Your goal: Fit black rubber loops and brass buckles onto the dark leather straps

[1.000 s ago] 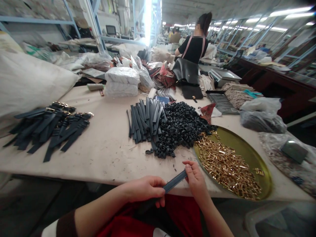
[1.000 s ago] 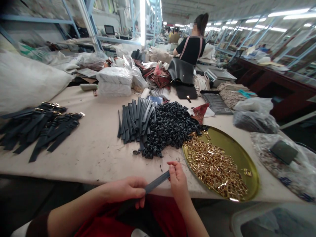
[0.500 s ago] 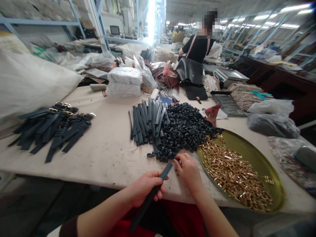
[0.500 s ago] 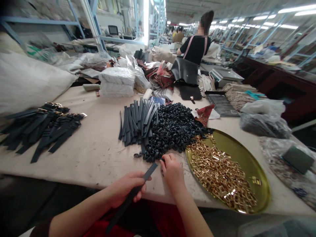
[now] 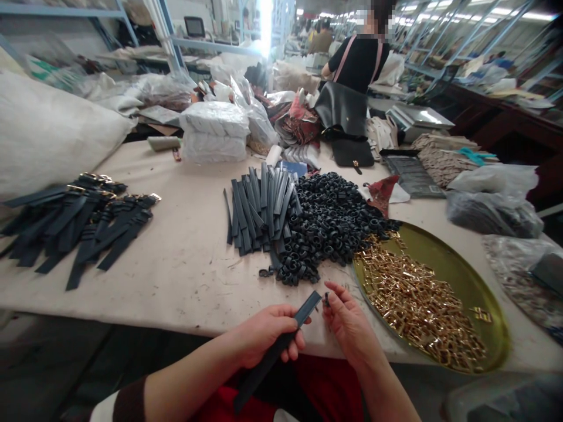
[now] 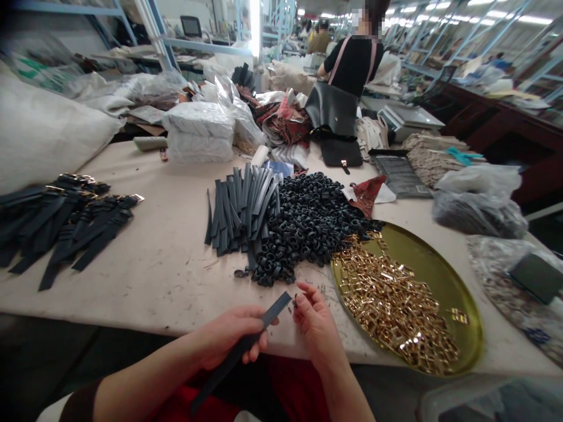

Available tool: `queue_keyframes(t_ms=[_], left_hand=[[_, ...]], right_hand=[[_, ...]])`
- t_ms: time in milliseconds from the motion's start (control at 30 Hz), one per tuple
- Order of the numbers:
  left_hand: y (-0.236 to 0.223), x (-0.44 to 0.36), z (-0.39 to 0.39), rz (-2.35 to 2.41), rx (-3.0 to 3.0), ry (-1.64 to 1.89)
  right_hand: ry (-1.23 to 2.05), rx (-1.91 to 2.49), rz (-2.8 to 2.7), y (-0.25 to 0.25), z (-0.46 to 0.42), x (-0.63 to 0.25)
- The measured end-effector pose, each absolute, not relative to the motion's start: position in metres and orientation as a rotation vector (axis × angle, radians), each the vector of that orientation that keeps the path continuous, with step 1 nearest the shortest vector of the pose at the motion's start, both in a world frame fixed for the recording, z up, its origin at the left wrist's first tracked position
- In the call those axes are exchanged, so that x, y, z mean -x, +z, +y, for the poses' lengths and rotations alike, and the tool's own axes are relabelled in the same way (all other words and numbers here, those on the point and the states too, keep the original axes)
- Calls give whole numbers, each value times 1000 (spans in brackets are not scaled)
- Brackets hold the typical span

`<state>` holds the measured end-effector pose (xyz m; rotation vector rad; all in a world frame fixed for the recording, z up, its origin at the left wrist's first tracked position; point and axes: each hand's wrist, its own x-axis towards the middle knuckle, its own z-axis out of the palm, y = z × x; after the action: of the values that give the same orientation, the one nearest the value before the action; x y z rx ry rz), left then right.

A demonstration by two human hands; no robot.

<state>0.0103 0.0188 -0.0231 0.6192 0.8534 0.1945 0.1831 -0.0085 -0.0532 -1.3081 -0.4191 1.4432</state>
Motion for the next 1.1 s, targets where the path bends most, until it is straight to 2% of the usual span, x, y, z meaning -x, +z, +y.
queue_keyframes(t_ms=[267, 467, 667, 933, 1100], left_hand=[[-22, -6, 11, 927, -952, 317], [-19, -5, 8, 1028, -1173, 241], [-20, -5, 6, 1060, -1204, 226], [-16, -4, 3, 1071, -1405, 249], [-19, -6, 2, 1159, -1557, 247]], right_hand=[[1471, 1223, -269, -46, -15, -176], [1494, 1205, -86, -46, -27, -160], [1612, 1159, -145, -45, -35, -155], [1467, 1126, 86, -49, -36, -157], [1463, 1190, -60, -51, -39, -152]])
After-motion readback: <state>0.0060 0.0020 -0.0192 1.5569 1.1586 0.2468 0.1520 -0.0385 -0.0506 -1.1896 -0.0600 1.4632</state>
